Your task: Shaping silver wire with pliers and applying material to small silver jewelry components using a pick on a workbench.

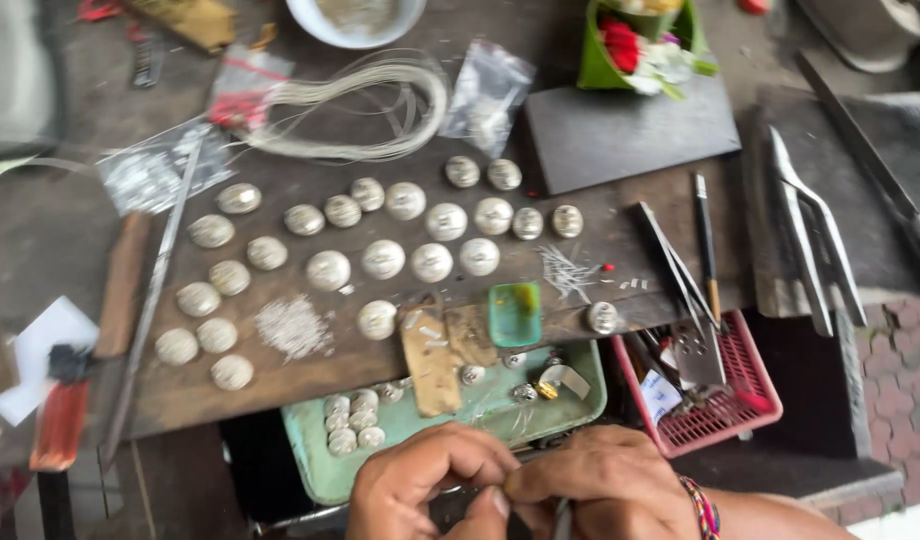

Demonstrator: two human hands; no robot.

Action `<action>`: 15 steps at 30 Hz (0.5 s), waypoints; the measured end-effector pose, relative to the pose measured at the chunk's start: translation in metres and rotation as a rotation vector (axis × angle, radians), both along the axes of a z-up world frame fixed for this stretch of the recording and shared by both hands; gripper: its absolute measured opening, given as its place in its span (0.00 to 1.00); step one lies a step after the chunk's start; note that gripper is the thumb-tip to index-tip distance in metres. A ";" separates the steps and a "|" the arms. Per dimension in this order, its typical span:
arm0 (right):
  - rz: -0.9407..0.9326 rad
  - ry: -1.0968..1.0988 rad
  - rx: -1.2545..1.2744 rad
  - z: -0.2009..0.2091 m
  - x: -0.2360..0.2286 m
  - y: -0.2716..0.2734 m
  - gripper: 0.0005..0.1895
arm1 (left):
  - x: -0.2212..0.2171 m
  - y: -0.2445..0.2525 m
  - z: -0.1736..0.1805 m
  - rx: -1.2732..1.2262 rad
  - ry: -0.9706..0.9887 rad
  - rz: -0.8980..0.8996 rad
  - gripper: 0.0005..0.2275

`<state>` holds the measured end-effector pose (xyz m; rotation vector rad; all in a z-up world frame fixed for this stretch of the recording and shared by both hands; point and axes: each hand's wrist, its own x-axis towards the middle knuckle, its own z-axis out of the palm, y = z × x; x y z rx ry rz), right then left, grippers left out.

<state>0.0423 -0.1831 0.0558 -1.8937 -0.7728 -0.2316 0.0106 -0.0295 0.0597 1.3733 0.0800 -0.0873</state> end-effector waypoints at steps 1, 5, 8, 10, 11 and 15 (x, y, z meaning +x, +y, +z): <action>0.111 -0.074 0.062 0.000 0.005 -0.002 0.05 | 0.000 -0.002 -0.003 0.043 0.023 0.015 0.03; 0.305 -0.151 0.068 -0.010 0.010 -0.017 0.12 | -0.001 -0.005 -0.006 0.034 0.106 -0.013 0.08; 0.364 -0.048 0.090 -0.007 0.014 -0.022 0.10 | 0.001 0.002 -0.009 0.107 0.233 -0.140 0.07; 0.362 0.001 0.115 -0.013 0.012 -0.023 0.11 | 0.000 0.003 -0.017 0.069 0.226 -0.159 0.07; 0.371 0.052 0.143 -0.015 0.011 -0.024 0.12 | -0.001 0.004 -0.021 0.031 0.223 -0.165 0.07; 0.304 0.030 0.161 -0.003 0.023 -0.028 0.15 | 0.000 0.015 -0.065 0.111 0.285 -0.390 0.08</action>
